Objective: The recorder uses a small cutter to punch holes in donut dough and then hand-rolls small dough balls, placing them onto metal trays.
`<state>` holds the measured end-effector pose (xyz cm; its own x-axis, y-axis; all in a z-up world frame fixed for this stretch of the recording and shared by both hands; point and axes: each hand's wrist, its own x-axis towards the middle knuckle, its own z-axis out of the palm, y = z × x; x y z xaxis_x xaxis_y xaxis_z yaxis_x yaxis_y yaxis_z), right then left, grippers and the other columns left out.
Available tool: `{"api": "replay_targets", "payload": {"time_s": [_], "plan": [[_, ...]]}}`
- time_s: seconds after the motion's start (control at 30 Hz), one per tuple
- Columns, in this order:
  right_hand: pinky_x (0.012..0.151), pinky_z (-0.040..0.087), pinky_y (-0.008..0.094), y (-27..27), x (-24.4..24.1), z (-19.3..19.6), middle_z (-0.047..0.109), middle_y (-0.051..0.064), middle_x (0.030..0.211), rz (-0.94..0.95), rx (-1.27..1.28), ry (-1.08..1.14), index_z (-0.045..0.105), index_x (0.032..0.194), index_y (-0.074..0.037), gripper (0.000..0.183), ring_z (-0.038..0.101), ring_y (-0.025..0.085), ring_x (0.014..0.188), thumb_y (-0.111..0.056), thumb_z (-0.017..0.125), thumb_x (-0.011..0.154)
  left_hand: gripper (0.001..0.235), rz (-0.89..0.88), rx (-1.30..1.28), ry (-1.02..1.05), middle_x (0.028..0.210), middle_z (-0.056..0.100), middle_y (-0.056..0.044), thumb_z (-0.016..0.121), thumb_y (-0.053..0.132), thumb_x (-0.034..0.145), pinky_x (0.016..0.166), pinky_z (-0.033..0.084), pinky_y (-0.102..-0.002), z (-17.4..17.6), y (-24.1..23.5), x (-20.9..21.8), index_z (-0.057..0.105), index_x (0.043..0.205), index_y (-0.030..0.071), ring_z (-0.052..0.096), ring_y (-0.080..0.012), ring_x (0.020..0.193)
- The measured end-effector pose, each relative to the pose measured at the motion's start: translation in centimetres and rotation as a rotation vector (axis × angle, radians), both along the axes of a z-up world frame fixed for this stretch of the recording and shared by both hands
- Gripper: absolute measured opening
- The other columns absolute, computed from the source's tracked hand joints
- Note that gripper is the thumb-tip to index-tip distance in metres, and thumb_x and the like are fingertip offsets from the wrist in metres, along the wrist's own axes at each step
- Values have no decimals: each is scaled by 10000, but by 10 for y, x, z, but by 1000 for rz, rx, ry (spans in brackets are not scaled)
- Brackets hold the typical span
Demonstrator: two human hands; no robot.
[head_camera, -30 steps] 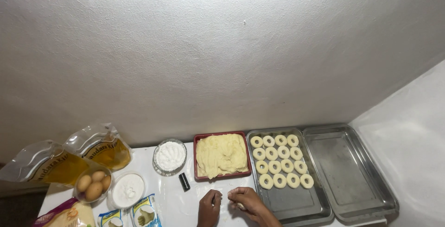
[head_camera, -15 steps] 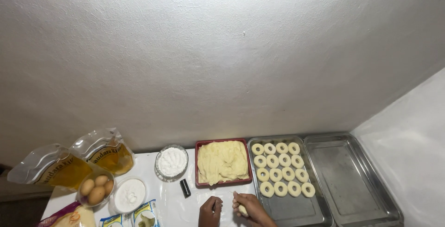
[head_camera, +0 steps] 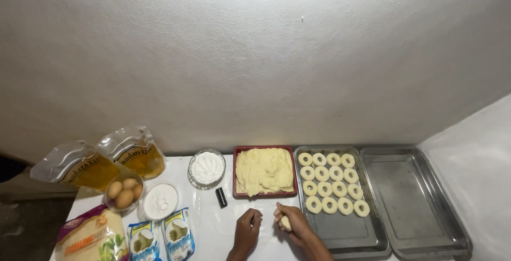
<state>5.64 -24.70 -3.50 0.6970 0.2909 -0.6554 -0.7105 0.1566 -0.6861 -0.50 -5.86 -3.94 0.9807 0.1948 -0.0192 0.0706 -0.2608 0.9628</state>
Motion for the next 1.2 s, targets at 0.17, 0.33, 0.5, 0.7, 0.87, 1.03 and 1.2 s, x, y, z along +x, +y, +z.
{"api": "replay_targets", "payload": {"time_s": [0.17,0.33,0.5,0.7,0.87,1.03,1.2], "plan": [[607,582,317,16,-2,47,714,98,859,-132,245,123,600,872,-51,151,652,164,685,-139,486,918,116,-19,3,-39,744,711,-95,593,64,949,614,540,-328,-16,3,-3,665,886,-1,704,-178,653],[682,607,272,31,-10,87,755,92,934,-60,126,150,638,981,-75,157,735,179,779,-175,518,980,155,-16,54,6,713,685,-111,602,96,981,591,510,-342,-21,4,-3,675,885,-2,634,-210,602],[373,347,228,15,-10,30,600,42,652,-59,349,191,630,848,-28,465,532,121,473,-459,550,1006,166,-21,-10,-14,703,695,-90,590,106,977,587,534,-315,-24,4,-2,675,876,6,679,-146,604],[329,225,211,3,-11,-14,443,-40,540,133,194,55,576,782,-74,506,339,42,370,-491,577,1070,148,-21,-44,-25,687,694,-92,584,80,964,593,534,-313,-30,5,-2,677,878,4,672,-150,608],[477,470,243,21,-11,26,570,78,668,-38,187,136,616,911,28,581,558,141,560,-509,466,1072,159,-28,-16,14,673,676,-100,578,91,975,586,522,-322,-19,5,-4,672,880,6,647,-166,589],[520,547,251,48,0,130,753,112,877,-266,150,331,601,1056,82,451,650,184,711,-312,382,1064,145,-38,3,-60,696,684,-97,578,71,965,592,518,-325,-19,4,-1,666,873,0,644,-164,594],[317,216,207,11,-3,9,372,-47,517,-193,281,105,559,778,-72,552,314,55,395,-567,539,1020,130,-26,-43,54,684,691,-106,595,57,955,593,528,-321,-31,4,1,680,876,-1,653,-166,593]]}}
